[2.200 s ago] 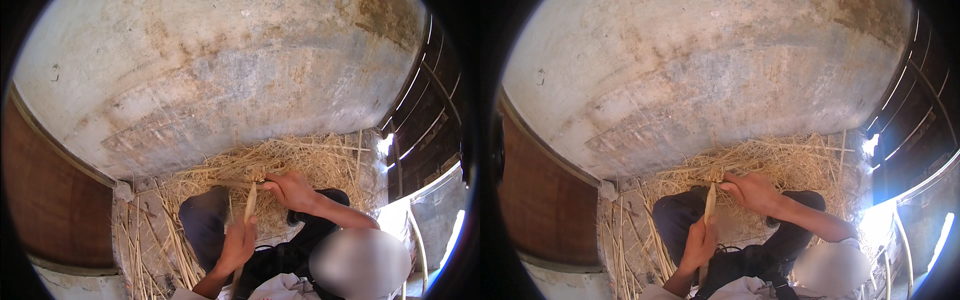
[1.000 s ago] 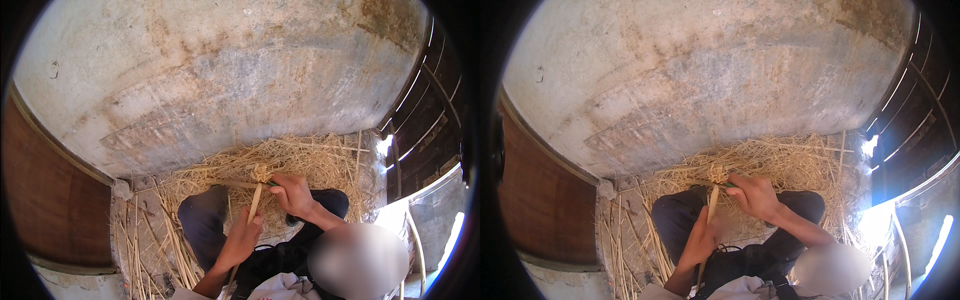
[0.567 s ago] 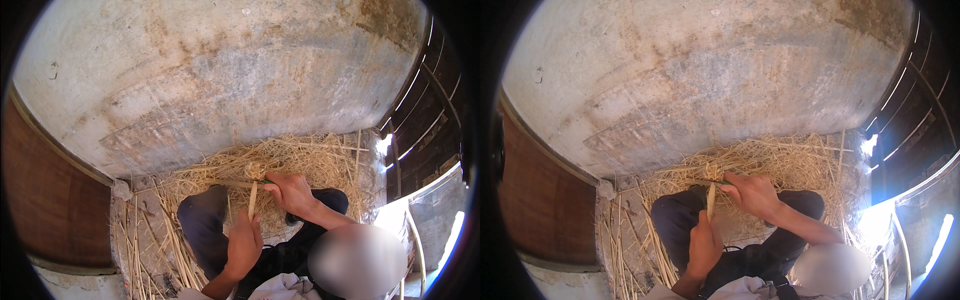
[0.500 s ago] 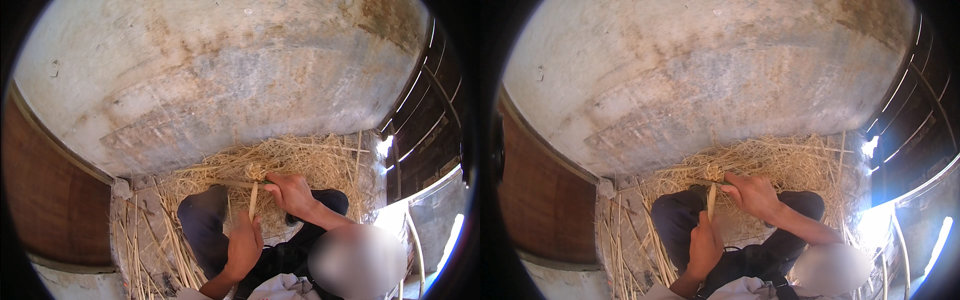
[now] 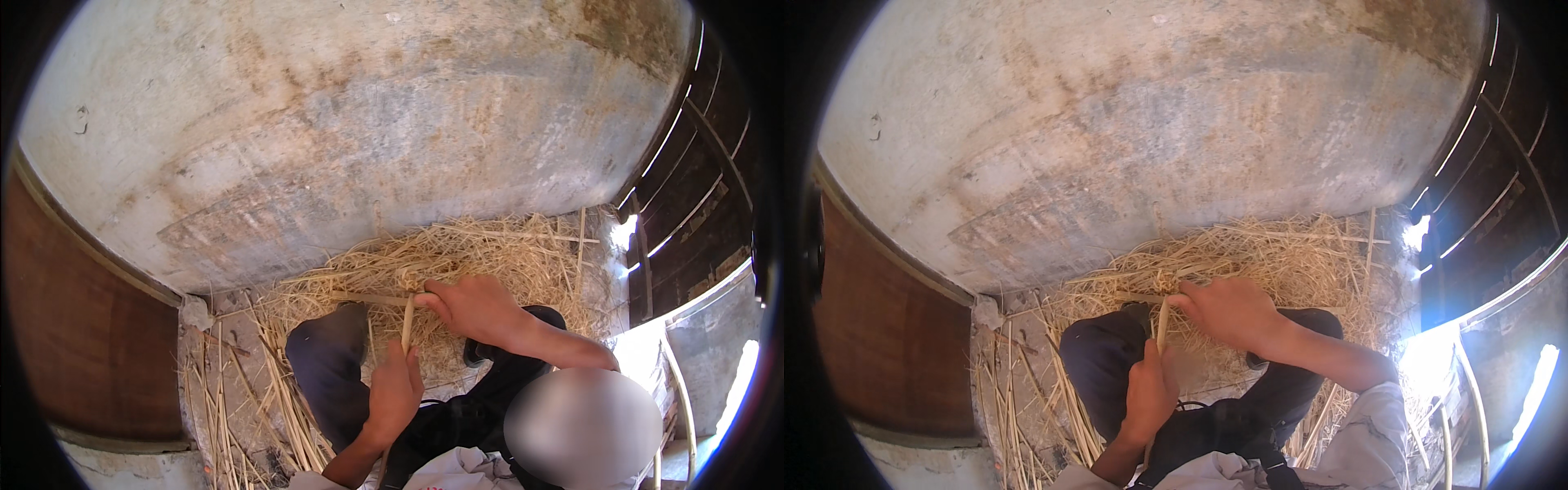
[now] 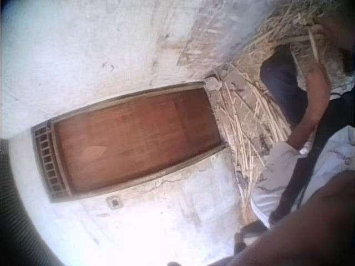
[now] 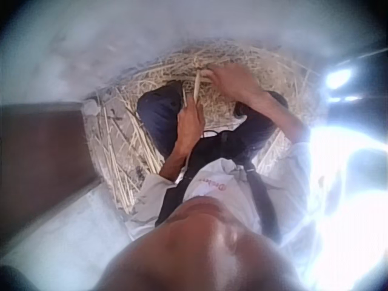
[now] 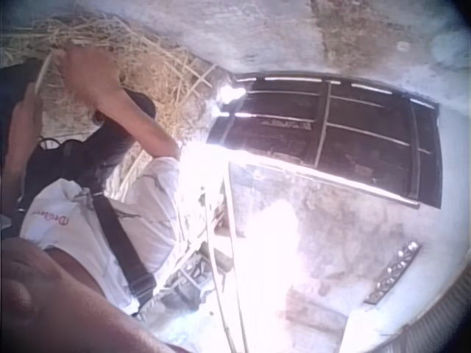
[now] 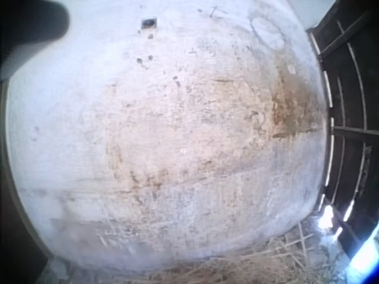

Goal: The person carves the end of a long piece of bamboo with a utility knife, whittling away small shavings to create a pointed tip.

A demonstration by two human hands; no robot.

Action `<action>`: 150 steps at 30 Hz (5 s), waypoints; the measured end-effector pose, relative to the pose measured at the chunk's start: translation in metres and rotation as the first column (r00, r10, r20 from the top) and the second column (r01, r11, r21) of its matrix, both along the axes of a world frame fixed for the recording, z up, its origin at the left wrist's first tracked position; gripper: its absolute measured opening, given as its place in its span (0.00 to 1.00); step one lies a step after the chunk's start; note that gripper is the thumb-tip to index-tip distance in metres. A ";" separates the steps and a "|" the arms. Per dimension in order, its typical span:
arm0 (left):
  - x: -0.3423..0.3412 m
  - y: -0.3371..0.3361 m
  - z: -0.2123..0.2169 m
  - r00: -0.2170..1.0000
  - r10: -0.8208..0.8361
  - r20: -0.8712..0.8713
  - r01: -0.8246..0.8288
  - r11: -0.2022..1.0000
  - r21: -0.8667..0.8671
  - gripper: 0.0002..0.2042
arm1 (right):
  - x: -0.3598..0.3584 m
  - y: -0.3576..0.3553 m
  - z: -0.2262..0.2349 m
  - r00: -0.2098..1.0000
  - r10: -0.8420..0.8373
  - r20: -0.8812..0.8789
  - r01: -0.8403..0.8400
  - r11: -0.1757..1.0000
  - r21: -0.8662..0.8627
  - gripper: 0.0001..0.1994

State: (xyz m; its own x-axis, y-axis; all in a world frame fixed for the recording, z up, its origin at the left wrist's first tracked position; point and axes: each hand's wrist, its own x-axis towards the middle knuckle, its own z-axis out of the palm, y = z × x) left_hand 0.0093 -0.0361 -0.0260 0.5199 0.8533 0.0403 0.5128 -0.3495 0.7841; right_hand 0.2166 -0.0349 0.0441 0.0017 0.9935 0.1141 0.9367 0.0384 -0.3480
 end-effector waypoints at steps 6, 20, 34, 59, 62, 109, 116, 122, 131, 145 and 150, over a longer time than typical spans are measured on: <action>-0.005 0.000 0.014 0.997 0.000 0.081 0.009 0.994 -0.111 0.11 | 0.007 0.008 -0.029 0.907 0.119 -0.403 -0.091 0.992 0.087 0.21; -0.014 0.006 0.023 0.858 -0.037 0.513 0.354 0.766 -0.537 0.21 | -0.036 0.016 -0.092 0.540 0.329 -0.774 0.122 0.880 0.459 0.27; -0.010 0.031 -0.049 0.138 0.582 0.801 0.961 -0.276 0.036 0.22 | -0.041 0.020 -0.094 0.546 0.300 -0.782 0.117 0.897 0.426 0.26; -0.028 0.015 0.025 0.870 -0.039 0.492 0.401 0.636 -0.659 0.21 | 0.005 -0.036 -0.032 0.926 0.176 -0.335 -0.006 0.891 0.454 0.17; -0.021 0.008 0.026 0.900 -0.054 0.432 0.296 0.803 -0.517 0.18 | 0.001 -0.037 -0.032 0.960 0.116 -0.254 0.021 0.877 0.479 0.19; -0.018 0.002 0.023 0.879 0.164 0.448 -0.003 0.941 -0.339 0.11 | 0.004 -0.033 -0.015 0.999 0.027 -0.026 -0.010 0.853 0.522 0.22; -0.017 -0.001 0.017 0.910 0.145 0.387 -0.045 0.966 -0.255 0.13 | 0.006 -0.030 -0.024 0.999 -0.040 0.027 0.019 0.832 0.554 0.22; -0.020 0.004 0.001 0.891 0.088 0.445 0.000 0.981 -0.193 0.10 | 0.009 -0.021 -0.043 0.857 0.117 -0.501 0.120 0.902 0.415 0.16; -0.018 0.008 0.005 0.844 0.160 0.511 0.020 0.944 -0.330 0.12 | 0.005 -0.023 -0.036 0.758 0.154 -0.634 0.014 0.968 0.252 0.18; -0.012 0.013 0.012 0.942 0.139 0.307 -0.155 0.987 0.029 0.11 | -0.004 -0.023 -0.033 0.998 -0.029 -0.063 0.057 0.870 0.490 0.17; -0.012 0.012 0.011 0.951 0.138 0.277 -0.153 0.988 0.034 0.10 | -0.002 -0.016 -0.040 0.994 -0.067 -0.091 0.104 0.864 0.492 0.18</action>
